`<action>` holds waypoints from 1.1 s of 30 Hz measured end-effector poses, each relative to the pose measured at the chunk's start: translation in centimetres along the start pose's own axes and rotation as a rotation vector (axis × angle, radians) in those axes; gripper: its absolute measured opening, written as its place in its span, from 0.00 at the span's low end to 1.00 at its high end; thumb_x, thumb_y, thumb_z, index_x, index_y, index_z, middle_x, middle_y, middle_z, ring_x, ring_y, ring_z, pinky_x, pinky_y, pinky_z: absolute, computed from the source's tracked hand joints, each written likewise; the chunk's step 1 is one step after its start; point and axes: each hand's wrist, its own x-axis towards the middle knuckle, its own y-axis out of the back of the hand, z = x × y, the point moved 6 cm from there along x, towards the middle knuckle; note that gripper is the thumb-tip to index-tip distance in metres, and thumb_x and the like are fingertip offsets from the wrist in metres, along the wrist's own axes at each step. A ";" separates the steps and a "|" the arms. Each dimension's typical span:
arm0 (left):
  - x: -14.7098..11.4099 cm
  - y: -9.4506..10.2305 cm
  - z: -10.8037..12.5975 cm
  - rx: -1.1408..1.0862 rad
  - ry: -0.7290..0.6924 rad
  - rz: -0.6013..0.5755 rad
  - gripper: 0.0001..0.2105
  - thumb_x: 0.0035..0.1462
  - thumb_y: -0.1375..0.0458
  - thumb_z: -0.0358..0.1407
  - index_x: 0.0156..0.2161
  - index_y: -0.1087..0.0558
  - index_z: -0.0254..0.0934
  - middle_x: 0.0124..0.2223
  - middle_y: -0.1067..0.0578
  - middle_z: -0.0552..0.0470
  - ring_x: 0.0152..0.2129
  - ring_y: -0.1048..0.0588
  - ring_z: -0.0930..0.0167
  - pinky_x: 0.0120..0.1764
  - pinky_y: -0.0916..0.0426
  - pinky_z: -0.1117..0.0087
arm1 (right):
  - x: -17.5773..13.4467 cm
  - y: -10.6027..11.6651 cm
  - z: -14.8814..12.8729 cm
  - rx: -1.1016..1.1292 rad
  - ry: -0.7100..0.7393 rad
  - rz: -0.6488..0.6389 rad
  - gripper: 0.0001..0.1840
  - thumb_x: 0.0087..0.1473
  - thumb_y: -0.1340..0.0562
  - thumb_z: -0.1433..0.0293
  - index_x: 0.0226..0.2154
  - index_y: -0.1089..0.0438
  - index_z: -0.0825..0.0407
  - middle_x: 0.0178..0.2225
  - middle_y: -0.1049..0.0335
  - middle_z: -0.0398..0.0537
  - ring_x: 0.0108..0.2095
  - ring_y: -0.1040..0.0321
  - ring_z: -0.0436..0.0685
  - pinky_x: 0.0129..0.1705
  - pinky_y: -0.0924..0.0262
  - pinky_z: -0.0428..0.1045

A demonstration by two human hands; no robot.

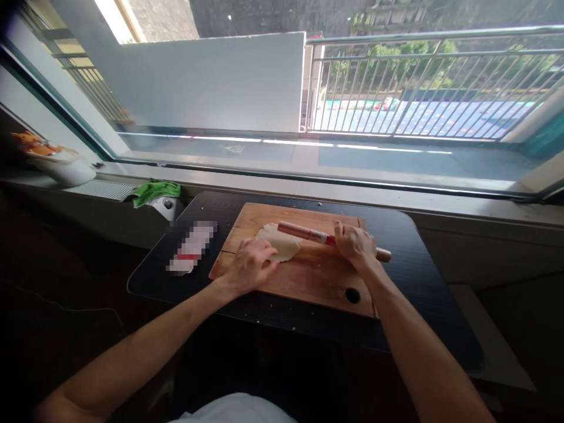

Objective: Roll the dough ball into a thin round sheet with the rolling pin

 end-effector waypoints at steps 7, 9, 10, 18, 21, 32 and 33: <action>-1.2 -1.5 1.2 0.162 -0.119 0.028 0.08 0.62 0.40 0.29 0.30 0.24 0.36 0.33 0.25 0.48 0.36 0.30 0.64 0.45 0.39 0.58 | 0.3 1.7 -6.3 -0.146 0.189 0.032 0.27 0.66 0.54 0.64 0.41 0.21 0.55 0.46 0.22 0.62 0.49 0.28 0.66 0.53 0.40 0.58; -1.1 -1.5 1.0 0.156 -0.142 0.056 0.09 0.62 0.41 0.28 0.29 0.24 0.37 0.32 0.26 0.48 0.35 0.31 0.64 0.44 0.39 0.58 | 0.8 2.4 -9.2 -0.099 0.266 0.097 0.25 0.65 0.53 0.65 0.43 0.22 0.54 0.49 0.24 0.61 0.51 0.31 0.66 0.53 0.40 0.58; -1.2 -1.5 0.9 0.143 -0.142 0.073 0.09 0.62 0.41 0.28 0.29 0.24 0.37 0.32 0.26 0.48 0.36 0.31 0.64 0.45 0.39 0.58 | 1.1 2.5 -10.8 -0.055 0.304 0.119 0.24 0.66 0.53 0.64 0.45 0.23 0.53 0.50 0.25 0.60 0.52 0.32 0.66 0.53 0.40 0.58; -3.0 -1.0 0.4 -0.008 -0.022 0.105 0.06 0.63 0.42 0.32 0.41 0.22 0.38 0.31 0.26 0.50 0.35 0.30 0.63 0.45 0.40 0.57 | -2.7 -2.2 -15.5 -0.026 0.475 -0.006 0.29 0.68 0.55 0.61 0.65 0.39 0.52 0.68 0.42 0.56 0.69 0.52 0.65 0.65 0.53 0.65; -3.0 -1.1 0.3 -0.047 -0.009 0.089 0.06 0.62 0.42 0.31 0.40 0.22 0.38 0.31 0.25 0.50 0.36 0.30 0.63 0.48 0.41 0.56 | -2.7 -2.1 -15.2 -0.041 0.528 0.034 0.29 0.68 0.56 0.61 0.64 0.37 0.52 0.67 0.41 0.56 0.69 0.53 0.66 0.67 0.56 0.65; -3.0 -1.2 0.3 -0.097 -0.005 0.037 0.07 0.63 0.44 0.31 0.39 0.23 0.37 0.32 0.25 0.49 0.37 0.30 0.62 0.48 0.41 0.56 | -3.7 -2.7 -15.4 -0.054 0.572 0.081 0.30 0.68 0.57 0.64 0.65 0.38 0.56 0.67 0.41 0.58 0.69 0.53 0.64 0.67 0.54 0.62; -3.0 -1.3 0.3 -0.096 -0.008 0.034 0.07 0.63 0.44 0.32 0.39 0.23 0.37 0.32 0.25 0.49 0.37 0.30 0.62 0.48 0.41 0.56 | -3.8 -2.6 -15.4 -0.064 0.574 0.077 0.30 0.68 0.58 0.64 0.65 0.38 0.56 0.67 0.41 0.58 0.70 0.54 0.64 0.68 0.54 0.62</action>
